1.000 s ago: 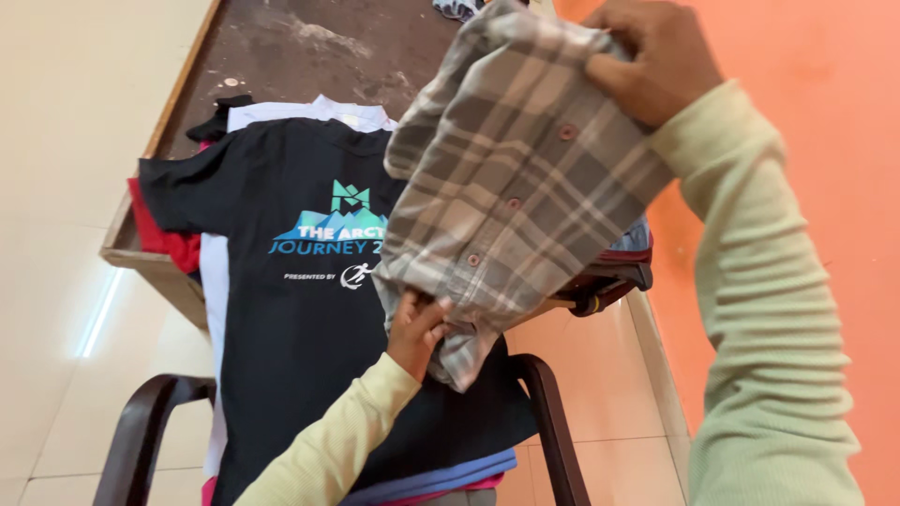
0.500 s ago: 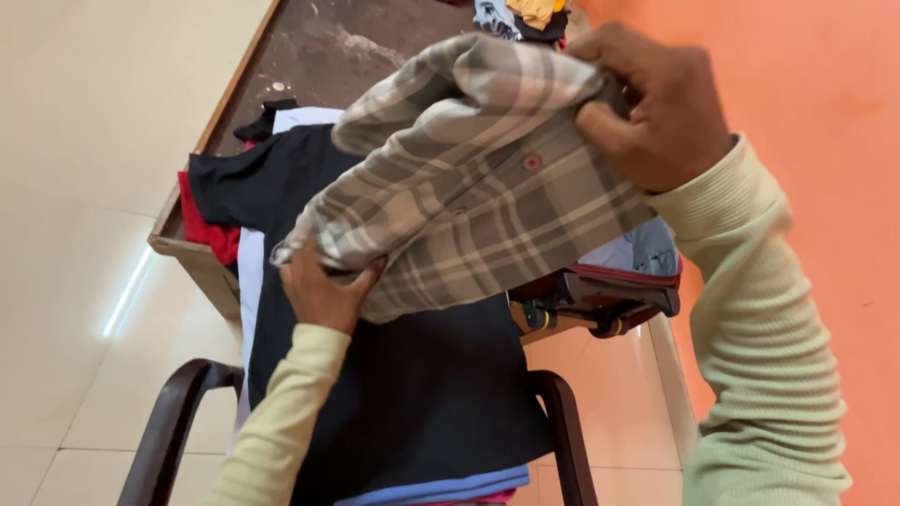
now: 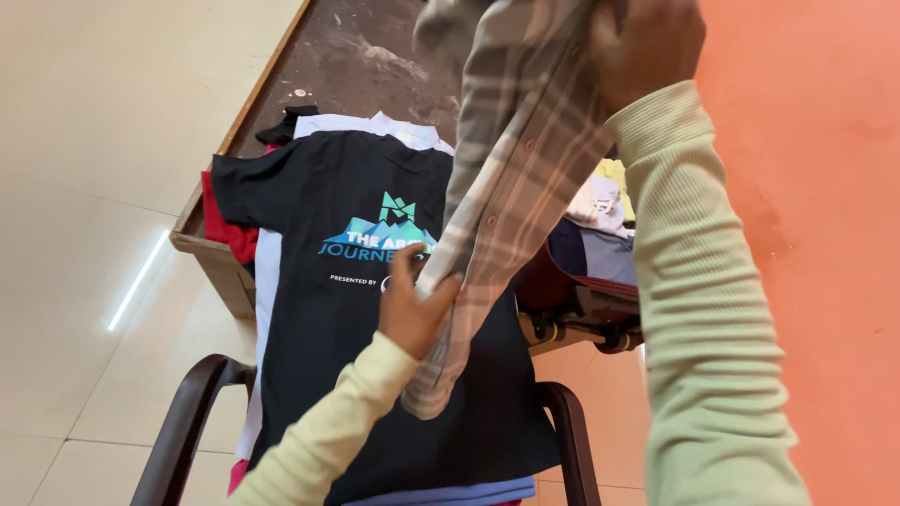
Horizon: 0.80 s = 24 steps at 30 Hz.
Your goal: The person smooths a black t-shirt on their lap, then places a plaid shirt on top. They button the plaid shirt from bottom to top, fold the sleeves inward, and fold the shirt body in half. The folded shirt is placed into an open suitcase.
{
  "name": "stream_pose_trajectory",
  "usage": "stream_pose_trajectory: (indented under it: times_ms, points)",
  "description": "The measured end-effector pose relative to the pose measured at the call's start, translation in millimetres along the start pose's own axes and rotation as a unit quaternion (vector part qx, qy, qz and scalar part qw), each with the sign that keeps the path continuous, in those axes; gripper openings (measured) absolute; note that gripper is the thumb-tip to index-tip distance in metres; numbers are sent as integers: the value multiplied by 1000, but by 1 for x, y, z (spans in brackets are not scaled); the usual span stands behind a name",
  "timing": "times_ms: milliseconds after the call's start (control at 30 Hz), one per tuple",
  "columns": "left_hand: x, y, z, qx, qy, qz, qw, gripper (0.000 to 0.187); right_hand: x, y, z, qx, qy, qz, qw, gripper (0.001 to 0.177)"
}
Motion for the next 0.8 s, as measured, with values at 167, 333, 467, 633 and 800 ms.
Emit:
stream_pose_trajectory:
  times_ms: [167, 333, 467, 633, 800]
  points:
    - [165, -18, -17, 108, 402, -229, 880, 41, 56, -43, -70, 63, 139, -31, 988, 67]
    - [250, 86, -139, -32, 606, -134, 783, 49, 119, -21, -245, 226, 83, 150, 959, 41]
    - [230, 123, -170, 76, 563, -34, 822, 52, 153, -31, -433, 659, -143, 228, 702, 55]
    - [170, 104, -147, 157, 445, 79, 878, 51, 177, 8, -501, 675, -169, 211, 686, 80]
    - [143, 95, -164, 24, 621, -69, 780, 57, 172, 1, -539, 568, -489, 467, 469, 55]
Point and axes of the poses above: each hand's wrist, its own z-axis towards the middle knuckle, its own y-axis out of the back of the hand, x = y × z, the point moved 8 cm from there along z, towards the middle knuckle, and after that the axes turned 14 degrees about -z, right-handed, at the moved point
